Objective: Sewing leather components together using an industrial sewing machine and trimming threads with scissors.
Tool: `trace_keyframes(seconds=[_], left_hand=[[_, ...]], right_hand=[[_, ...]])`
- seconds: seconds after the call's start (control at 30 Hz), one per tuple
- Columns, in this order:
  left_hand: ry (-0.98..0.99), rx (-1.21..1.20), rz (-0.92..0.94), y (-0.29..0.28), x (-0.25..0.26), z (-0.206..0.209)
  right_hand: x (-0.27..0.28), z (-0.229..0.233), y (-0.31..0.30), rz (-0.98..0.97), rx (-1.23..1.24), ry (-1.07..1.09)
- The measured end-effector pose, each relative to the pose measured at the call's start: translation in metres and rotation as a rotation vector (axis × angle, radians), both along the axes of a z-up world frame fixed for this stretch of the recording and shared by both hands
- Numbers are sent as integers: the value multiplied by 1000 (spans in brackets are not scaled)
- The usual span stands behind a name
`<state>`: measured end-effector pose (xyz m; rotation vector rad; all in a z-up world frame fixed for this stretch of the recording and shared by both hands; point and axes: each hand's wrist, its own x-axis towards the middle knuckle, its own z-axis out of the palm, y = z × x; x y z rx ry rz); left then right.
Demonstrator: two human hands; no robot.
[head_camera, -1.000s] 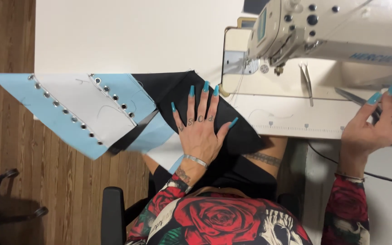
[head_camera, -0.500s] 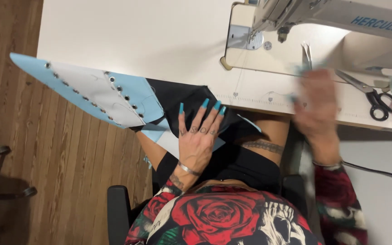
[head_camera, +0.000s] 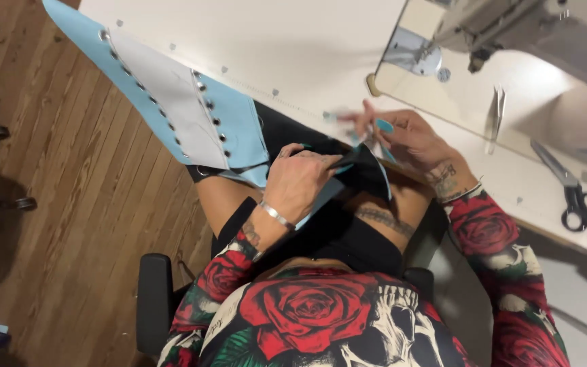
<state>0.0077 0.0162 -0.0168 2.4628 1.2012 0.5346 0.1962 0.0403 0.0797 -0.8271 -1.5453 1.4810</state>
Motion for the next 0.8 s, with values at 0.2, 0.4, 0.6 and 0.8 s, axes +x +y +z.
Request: trace_keyframes(seconds=[0.2,0.4,0.6,0.8], left_hand=[[-1,-33,-10,-2,8,-11],[154,7,11,-23,-38,27],[76,448,165,-35,-62,79],[-43,673,368,-50,-72,78]], right_hand=[[13,-38,11,-88,-356,400],[12,-42,13,-165,-112,14],[-11,-32,-18,-503,656,-439],[-68,9,-46,-350,624,-421]])
